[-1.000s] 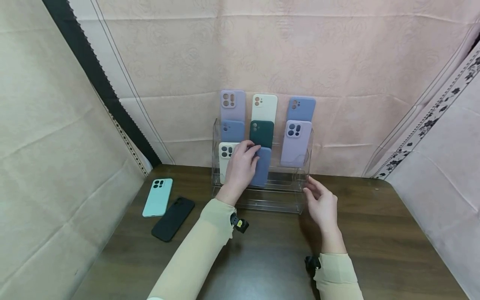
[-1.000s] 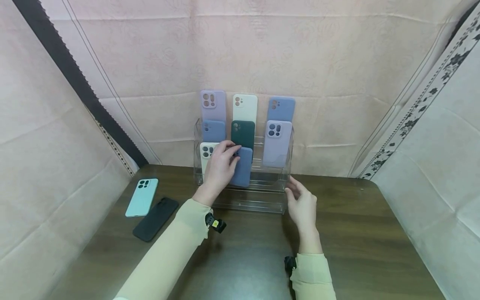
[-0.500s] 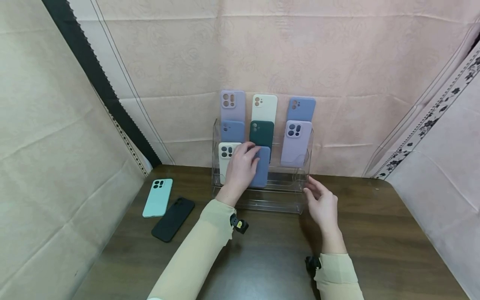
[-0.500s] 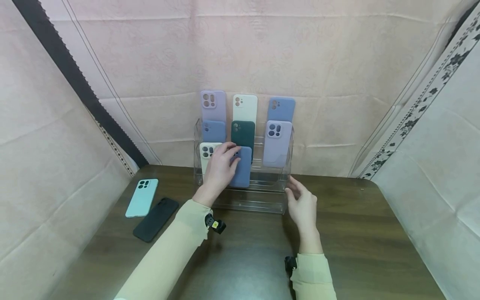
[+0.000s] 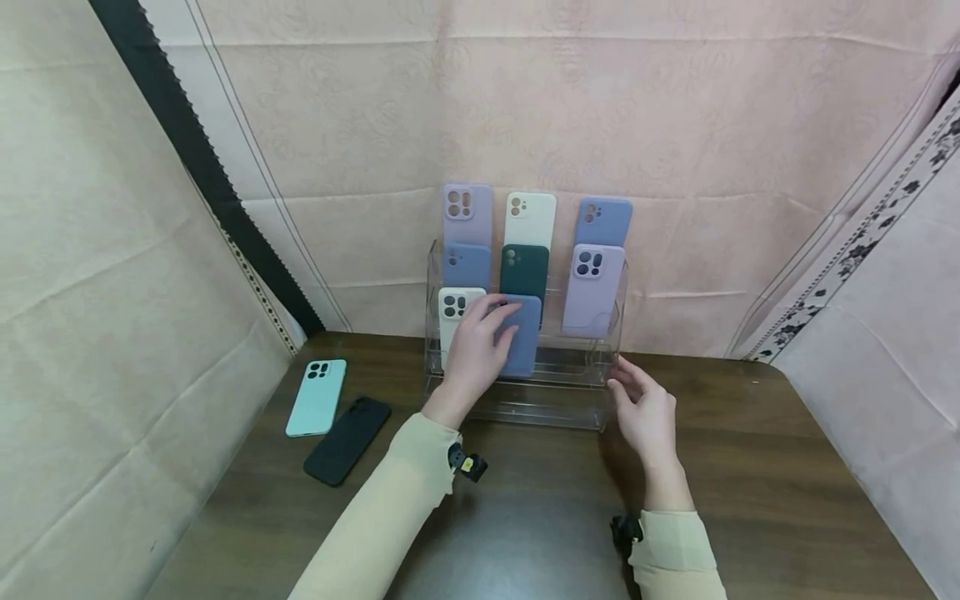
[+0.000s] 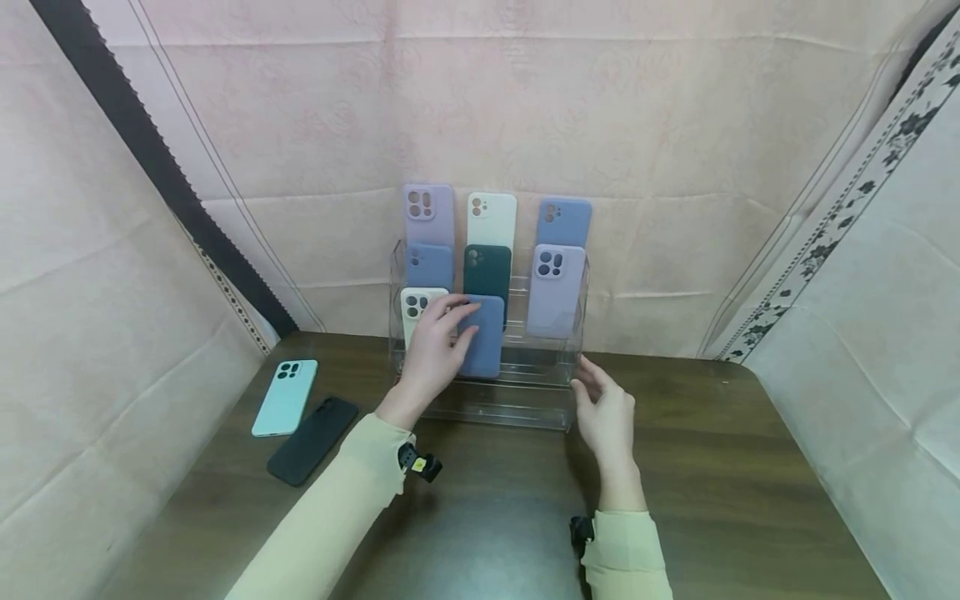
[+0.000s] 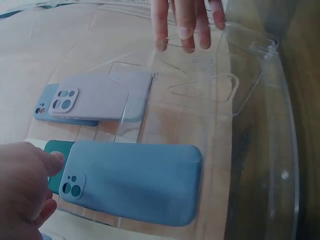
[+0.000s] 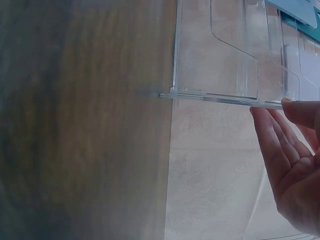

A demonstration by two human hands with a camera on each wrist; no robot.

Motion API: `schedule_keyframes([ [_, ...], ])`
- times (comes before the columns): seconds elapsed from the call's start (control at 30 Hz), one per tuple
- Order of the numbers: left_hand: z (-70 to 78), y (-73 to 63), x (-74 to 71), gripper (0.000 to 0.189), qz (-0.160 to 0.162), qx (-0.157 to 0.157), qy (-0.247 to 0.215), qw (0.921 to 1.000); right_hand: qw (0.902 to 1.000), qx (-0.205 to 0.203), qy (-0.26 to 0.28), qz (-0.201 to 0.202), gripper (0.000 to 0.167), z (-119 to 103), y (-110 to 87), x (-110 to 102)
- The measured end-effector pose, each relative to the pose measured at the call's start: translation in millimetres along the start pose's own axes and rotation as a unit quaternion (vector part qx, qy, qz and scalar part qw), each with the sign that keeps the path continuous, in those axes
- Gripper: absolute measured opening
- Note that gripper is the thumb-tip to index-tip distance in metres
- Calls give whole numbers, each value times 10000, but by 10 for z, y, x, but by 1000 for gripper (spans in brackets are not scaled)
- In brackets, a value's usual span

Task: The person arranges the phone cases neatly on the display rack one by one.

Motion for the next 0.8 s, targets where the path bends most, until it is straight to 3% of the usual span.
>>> schedule_keyframes([
  [0.2,-118,-228,-70,31,189,39,-612,9979,10000,-50,71,20,41,20,-2,12],
  [0.37,-248,-455,-155,32,164,-112,-1145,9932,10000,-34,76,19,41,17,-15,29],
  [0.6,-470,-848,-338,33,-399,-608,-1652,9836,9999,-78,28,69,41,1,-14,22],
  [0.8,-691,-1137,-640,32,-1167,-922,-1421,9786,9999,-107,-43,31,42,22,-1,15],
])
Point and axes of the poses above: each hand's wrist, its own y-axis towards the middle knuckle, its own x-axis out of the palm, z = x × y, the point moved 1 cm from there along y, towards the middle knuckle, and after that the axes turned 5 degrees about -x, right-handed, at the moved point
